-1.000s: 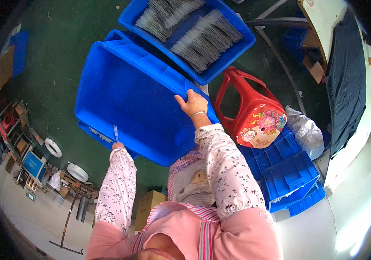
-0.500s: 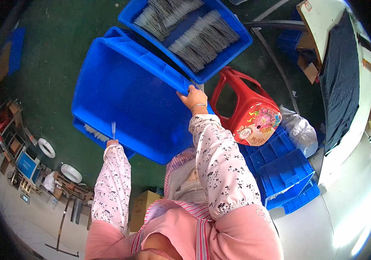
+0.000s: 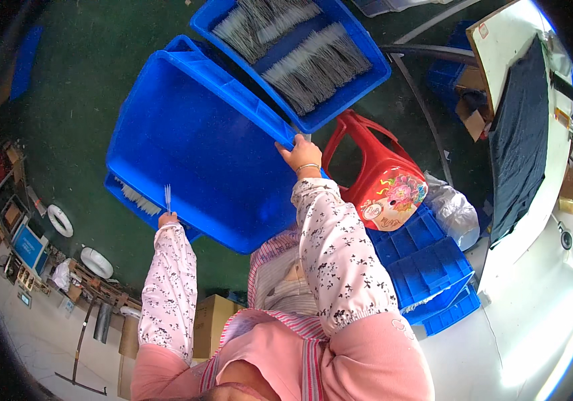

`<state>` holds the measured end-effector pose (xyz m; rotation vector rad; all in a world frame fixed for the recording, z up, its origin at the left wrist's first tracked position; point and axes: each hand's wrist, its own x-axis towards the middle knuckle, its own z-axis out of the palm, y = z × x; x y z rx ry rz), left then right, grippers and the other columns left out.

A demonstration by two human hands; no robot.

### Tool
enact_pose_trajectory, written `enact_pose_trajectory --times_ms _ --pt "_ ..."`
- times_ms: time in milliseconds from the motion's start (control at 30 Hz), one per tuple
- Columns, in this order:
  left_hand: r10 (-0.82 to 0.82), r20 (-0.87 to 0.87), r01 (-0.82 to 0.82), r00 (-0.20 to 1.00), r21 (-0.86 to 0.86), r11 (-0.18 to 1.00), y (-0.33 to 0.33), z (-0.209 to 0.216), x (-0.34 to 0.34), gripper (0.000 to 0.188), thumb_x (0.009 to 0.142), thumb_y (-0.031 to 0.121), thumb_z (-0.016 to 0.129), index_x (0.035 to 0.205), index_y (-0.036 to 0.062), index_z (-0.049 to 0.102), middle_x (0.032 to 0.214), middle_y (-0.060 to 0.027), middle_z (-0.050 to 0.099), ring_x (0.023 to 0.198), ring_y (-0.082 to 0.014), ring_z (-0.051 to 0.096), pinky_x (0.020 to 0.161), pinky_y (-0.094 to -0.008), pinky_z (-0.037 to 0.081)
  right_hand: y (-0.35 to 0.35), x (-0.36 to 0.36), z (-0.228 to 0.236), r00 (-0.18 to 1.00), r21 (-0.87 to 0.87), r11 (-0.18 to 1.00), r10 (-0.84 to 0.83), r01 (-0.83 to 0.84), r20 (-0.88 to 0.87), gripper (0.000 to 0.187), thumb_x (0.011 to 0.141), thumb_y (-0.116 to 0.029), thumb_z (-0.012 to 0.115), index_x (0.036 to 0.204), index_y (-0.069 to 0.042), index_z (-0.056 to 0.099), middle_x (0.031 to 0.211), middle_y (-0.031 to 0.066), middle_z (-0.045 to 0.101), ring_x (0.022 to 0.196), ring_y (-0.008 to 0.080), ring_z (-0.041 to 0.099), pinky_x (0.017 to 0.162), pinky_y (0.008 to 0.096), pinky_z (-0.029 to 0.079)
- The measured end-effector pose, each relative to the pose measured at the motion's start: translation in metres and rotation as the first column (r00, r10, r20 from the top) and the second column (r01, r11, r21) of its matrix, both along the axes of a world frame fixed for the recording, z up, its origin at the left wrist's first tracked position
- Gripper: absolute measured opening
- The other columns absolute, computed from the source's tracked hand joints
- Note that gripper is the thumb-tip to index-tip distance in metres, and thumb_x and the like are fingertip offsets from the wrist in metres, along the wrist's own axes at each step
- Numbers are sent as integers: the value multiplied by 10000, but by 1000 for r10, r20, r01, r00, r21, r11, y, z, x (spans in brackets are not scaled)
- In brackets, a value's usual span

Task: The person sorts bundles of white bristle brushes into blue plastic bins. They pick up bundles, measure them with a ruler, and place them into different bins, occasionally moving the bins to rearrange the workspace.

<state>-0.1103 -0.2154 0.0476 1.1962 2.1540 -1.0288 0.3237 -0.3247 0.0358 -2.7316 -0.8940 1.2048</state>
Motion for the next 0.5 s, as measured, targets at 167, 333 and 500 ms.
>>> enact_pose_trajectory --times_ms 167,333,500 --pt "60 130 -69 990 68 995 -15 -19 -34 273 798 267 579 946 42 621 938 -158 631 877 -326 600 766 -412 460 -2 -3 -3 1000 20 1000 0 -1 30 529 696 -580 582 807 -63 577 702 175 625 690 350 618 637 438 490" --pt "20 140 -31 990 77 997 -22 -21 -41 289 797 273 583 958 35 612 915 -155 634 868 -330 599 756 -417 456 -3 -6 -1 998 39 999 -4 2 68 529 698 -577 584 838 -67 568 679 173 619 670 351 614 616 442 487" --pt "64 177 -81 982 91 993 -15 -5 -18 307 799 294 572 955 32 609 929 -156 633 874 -336 596 759 -409 452 -6 -7 -5 990 87 996 -27 15 139 535 703 -591 574 850 -77 556 667 162 618 652 352 612 593 443 485"
